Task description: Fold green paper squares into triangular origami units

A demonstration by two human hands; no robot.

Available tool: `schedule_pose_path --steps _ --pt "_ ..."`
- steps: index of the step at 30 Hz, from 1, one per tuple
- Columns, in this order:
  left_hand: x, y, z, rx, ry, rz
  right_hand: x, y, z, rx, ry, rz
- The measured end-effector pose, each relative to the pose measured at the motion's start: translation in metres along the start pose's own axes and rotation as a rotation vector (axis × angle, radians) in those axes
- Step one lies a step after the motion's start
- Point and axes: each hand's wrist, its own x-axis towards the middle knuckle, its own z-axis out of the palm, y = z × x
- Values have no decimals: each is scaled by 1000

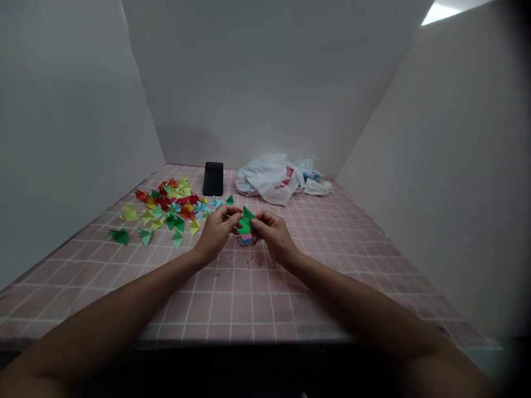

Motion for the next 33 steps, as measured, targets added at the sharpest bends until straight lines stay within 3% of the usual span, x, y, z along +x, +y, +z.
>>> schedule_pose_path --steps 3,6,8,11,13,16,19,21,28,33 --pt "-5 -1 5 10 0 -6 -3 4 -1 -404 158 -317" --pt "-10 0 10 -63 -97 -61 -7 7 0 -728 143 -651" --pt "-11 0 12 -110 -108 -84 -10 9 1 -798 79 -769" --pt "-10 -3 10 -119 -105 -115 -13 8 -1 -776 12 -824" --pt "-7 -5 8 -98 -106 -126 -13 7 -4 -702 28 -768" --pt "-5 -8 7 -59 -124 -122 -12 6 -8 -510 96 -494" --pt "-6 -8 7 -41 -146 -119 -9 7 -10 -187 -9 -143" --pt "-7 -7 7 -38 -153 -129 -7 9 -11 -37 -45 4" --pt "-6 -8 4 -37 -146 -122 -7 12 -11 140 -2 159" --pt "-5 -10 4 -66 -133 -174 -6 20 -9 156 29 121"
